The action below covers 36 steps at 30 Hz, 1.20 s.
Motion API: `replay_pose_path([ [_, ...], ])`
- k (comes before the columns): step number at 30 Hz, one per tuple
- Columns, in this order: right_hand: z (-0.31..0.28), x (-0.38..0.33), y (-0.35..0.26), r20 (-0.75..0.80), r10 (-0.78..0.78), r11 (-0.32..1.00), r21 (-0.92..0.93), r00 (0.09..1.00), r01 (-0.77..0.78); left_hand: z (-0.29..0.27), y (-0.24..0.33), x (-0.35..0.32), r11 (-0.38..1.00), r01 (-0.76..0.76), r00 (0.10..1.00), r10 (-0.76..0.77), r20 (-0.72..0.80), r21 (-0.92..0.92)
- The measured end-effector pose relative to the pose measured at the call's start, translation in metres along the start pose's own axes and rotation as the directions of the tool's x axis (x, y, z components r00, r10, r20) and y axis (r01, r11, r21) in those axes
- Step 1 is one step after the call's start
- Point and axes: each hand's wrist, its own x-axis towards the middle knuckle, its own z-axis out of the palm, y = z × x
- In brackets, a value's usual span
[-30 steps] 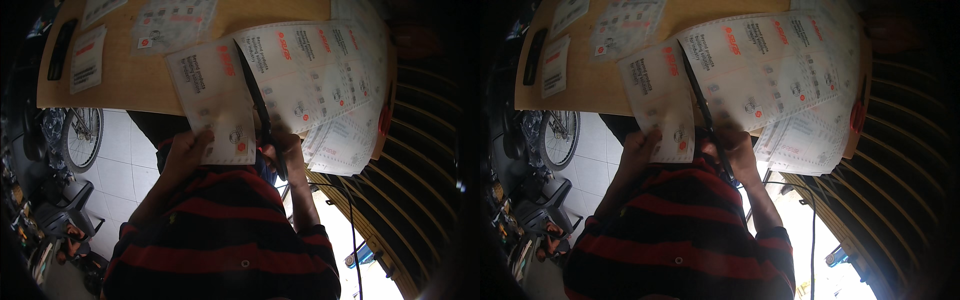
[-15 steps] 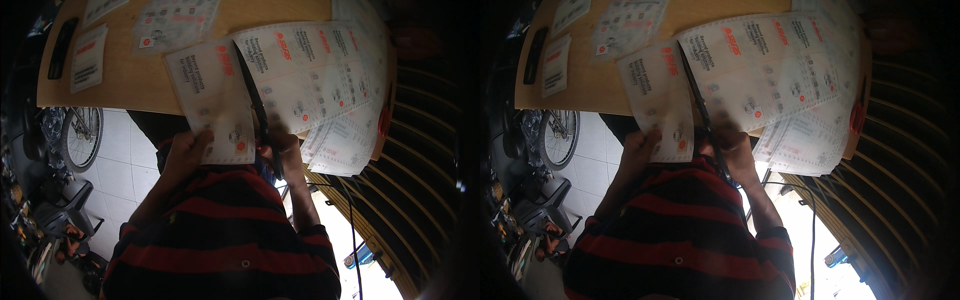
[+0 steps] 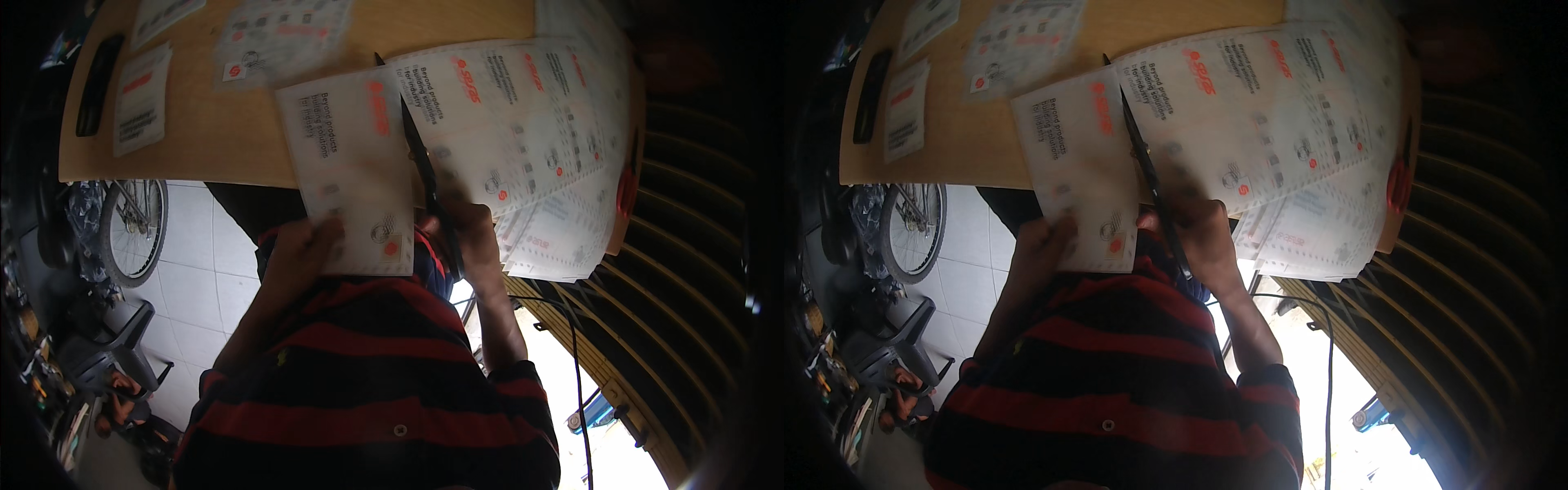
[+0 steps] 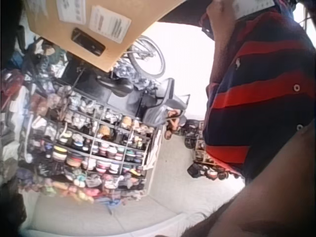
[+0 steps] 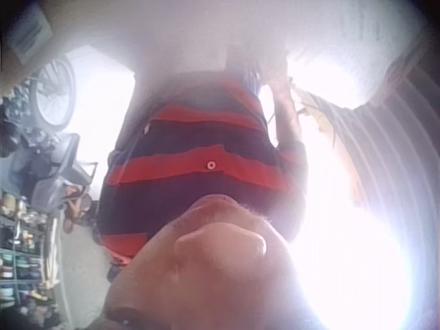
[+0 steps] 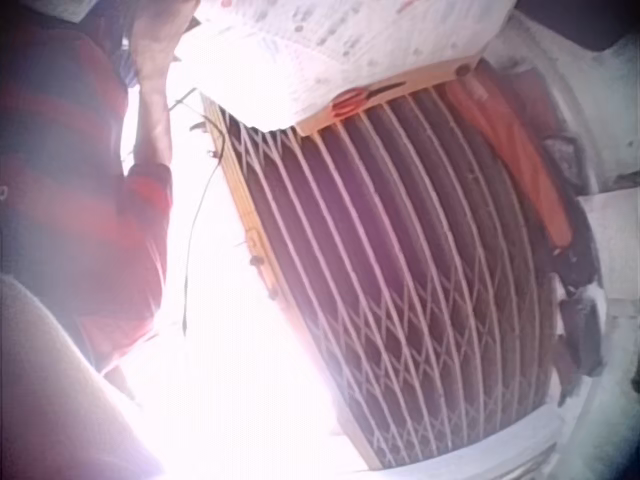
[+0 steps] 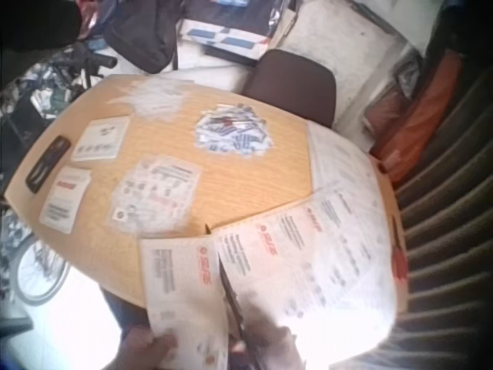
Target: The person cuts a stack of printed paper sheets with shears.
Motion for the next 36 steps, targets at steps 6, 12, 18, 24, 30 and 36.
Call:
replay_pose_path([
  [6,-0.010,-0.018,0.016,0.084,-0.052,0.948,0.316,0.995,0.023,-0.064,0.021,-0.018,0.966,-0.181,0.975,0.153,0.159,0.183],
  [12,-0.021,-0.033,0.029,-0.050,-0.122,0.883,0.452,0.991,0.131,-0.088,0.045,-0.018,0.760,-0.452,0.884,0.452,0.119,0.467],
  [18,-0.017,-0.014,0.013,-0.135,-0.086,0.820,0.553,0.987,0.147,-0.051,0.079,0.008,0.764,-0.584,0.802,0.492,0.340,0.273],
  [24,-0.012,-0.008,-0.009,-0.171,0.001,0.819,0.566,0.985,0.098,-0.029,0.101,0.027,0.799,-0.484,0.827,0.286,0.484,0.357],
  [30,-0.014,-0.008,0.002,-0.221,0.022,0.779,0.614,0.975,0.122,-0.001,0.120,0.042,0.871,-0.454,0.799,0.306,0.518,0.186],
  [36,-0.024,-0.008,0.002,-0.296,0.043,0.778,0.610,0.954,0.154,0.015,0.140,0.061,0.815,-0.541,0.758,0.365,0.540,0.209],
])
